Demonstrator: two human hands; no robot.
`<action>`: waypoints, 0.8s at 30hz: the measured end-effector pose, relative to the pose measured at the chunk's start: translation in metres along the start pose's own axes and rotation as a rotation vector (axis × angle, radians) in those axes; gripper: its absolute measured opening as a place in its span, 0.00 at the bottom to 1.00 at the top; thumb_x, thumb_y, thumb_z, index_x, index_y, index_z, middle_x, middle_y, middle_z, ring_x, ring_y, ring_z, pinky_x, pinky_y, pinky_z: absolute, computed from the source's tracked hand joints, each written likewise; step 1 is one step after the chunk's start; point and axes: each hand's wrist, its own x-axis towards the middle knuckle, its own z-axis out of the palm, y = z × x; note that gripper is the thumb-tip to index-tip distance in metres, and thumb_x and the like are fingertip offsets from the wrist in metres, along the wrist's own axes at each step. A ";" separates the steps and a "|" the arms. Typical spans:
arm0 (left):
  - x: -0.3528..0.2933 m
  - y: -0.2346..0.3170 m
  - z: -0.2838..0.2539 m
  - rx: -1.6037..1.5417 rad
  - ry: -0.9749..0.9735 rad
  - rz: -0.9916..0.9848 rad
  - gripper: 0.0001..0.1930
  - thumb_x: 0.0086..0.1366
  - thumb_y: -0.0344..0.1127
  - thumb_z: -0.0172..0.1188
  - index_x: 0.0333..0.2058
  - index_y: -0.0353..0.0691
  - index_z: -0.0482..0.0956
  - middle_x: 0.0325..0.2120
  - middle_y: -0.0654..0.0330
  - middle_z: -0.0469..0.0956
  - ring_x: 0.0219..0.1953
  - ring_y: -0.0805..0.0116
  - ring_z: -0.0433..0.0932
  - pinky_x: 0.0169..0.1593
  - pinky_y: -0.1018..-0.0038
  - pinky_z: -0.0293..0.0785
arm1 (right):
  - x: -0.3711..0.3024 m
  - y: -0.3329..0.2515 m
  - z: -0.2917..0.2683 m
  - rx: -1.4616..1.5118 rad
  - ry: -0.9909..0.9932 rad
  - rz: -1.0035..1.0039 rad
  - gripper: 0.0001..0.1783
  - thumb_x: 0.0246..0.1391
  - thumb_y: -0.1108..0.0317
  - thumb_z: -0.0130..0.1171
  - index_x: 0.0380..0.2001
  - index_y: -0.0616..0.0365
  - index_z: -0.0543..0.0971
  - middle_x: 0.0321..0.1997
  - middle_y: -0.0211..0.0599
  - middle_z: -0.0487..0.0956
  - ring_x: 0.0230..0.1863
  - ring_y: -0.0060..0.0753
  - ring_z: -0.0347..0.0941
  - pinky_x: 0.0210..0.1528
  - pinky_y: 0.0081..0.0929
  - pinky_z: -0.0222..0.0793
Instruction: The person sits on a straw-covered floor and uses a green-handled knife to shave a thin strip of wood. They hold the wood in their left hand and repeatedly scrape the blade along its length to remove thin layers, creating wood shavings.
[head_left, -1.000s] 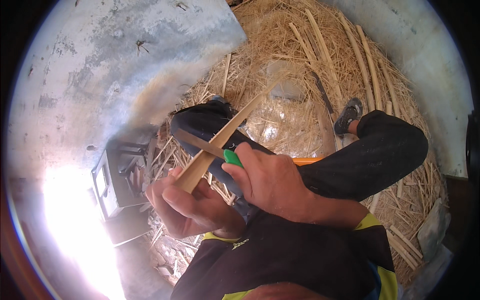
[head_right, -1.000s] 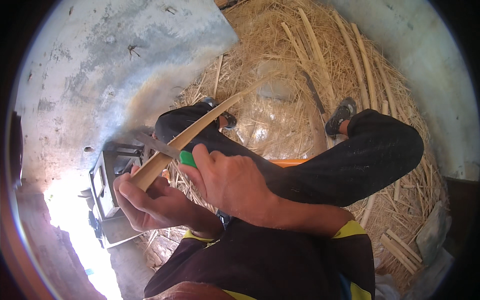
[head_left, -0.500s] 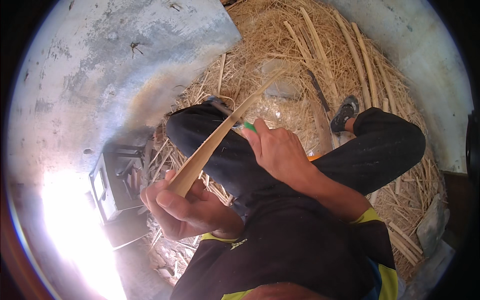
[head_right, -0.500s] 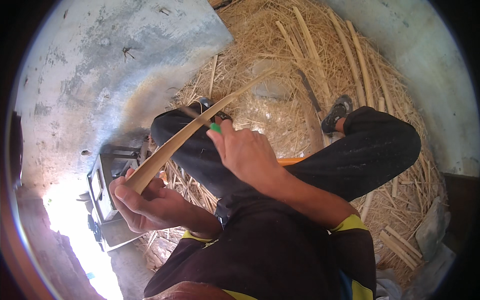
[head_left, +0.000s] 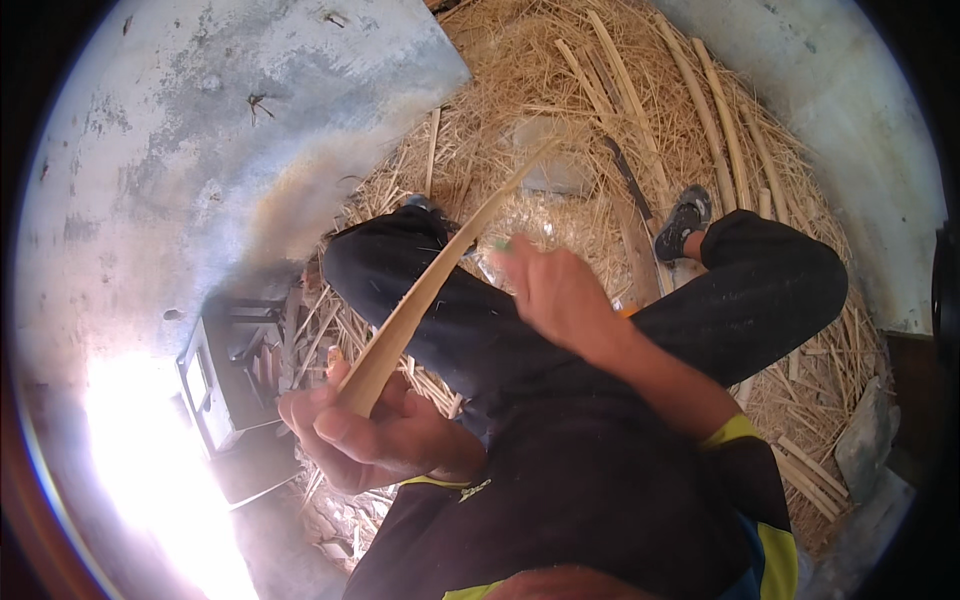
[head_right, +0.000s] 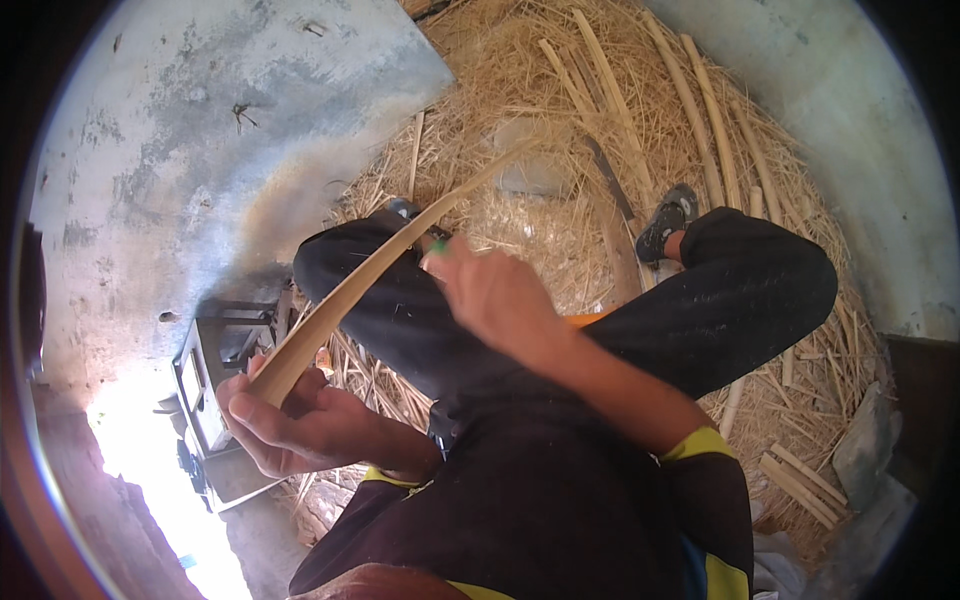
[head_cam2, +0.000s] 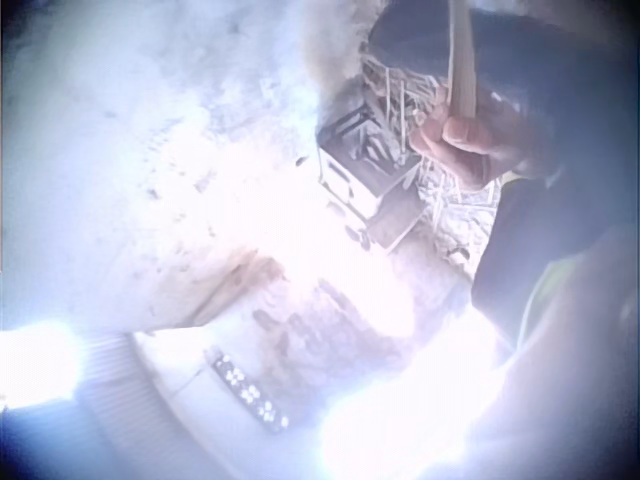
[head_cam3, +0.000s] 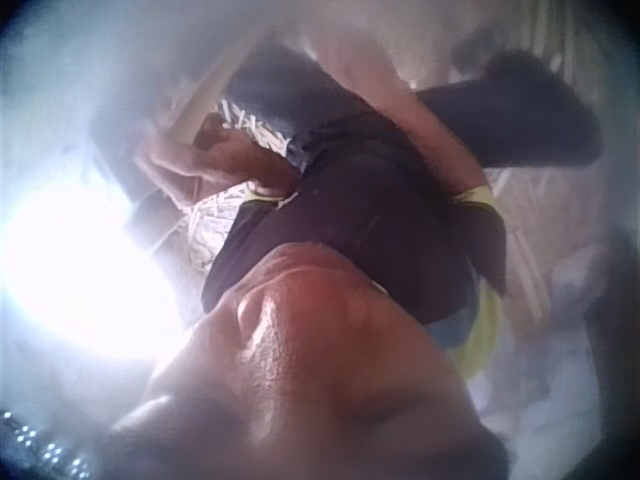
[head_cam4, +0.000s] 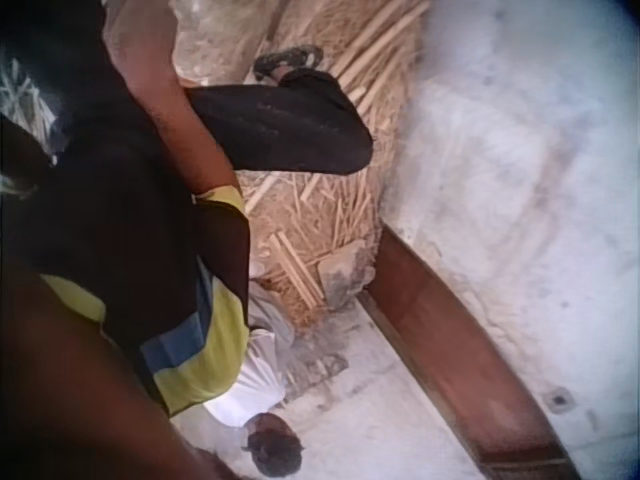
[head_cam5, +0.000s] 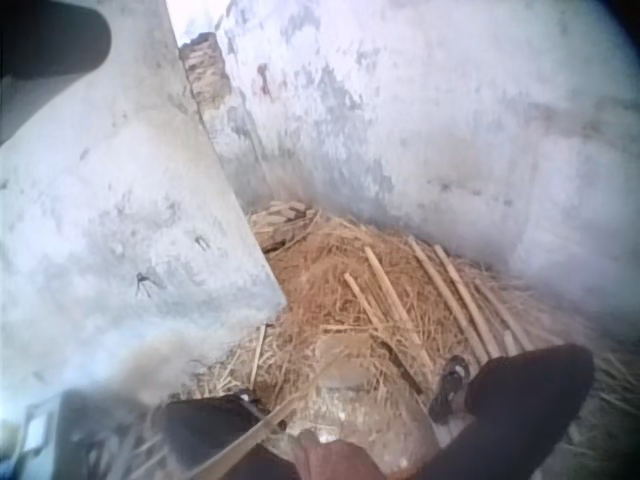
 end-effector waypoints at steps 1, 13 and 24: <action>0.001 0.001 -0.004 0.005 -0.022 -0.003 0.20 0.67 0.42 0.50 0.30 0.25 0.75 0.23 0.55 0.72 0.13 0.76 0.66 0.12 0.85 0.55 | 0.005 0.031 0.018 -0.086 0.022 0.073 0.20 0.66 0.55 0.43 0.32 0.62 0.71 0.14 0.52 0.72 0.20 0.58 0.73 0.22 0.49 0.68; 0.001 -0.005 -0.007 -0.190 -0.019 -0.163 0.19 0.66 0.43 0.48 0.28 0.29 0.73 0.15 0.58 0.68 0.08 0.77 0.63 0.14 0.86 0.62 | -0.008 -0.014 0.000 0.145 -0.027 0.014 0.23 0.66 0.51 0.41 0.31 0.62 0.71 0.13 0.53 0.72 0.18 0.58 0.73 0.20 0.48 0.68; 0.001 -0.023 -0.011 0.040 -0.037 0.036 0.20 0.68 0.44 0.46 0.28 0.29 0.73 0.11 0.62 0.65 0.08 0.79 0.62 0.15 0.85 0.60 | 0.007 0.020 0.024 -0.044 0.022 0.119 0.23 0.65 0.51 0.43 0.32 0.63 0.72 0.13 0.53 0.73 0.18 0.59 0.73 0.22 0.49 0.69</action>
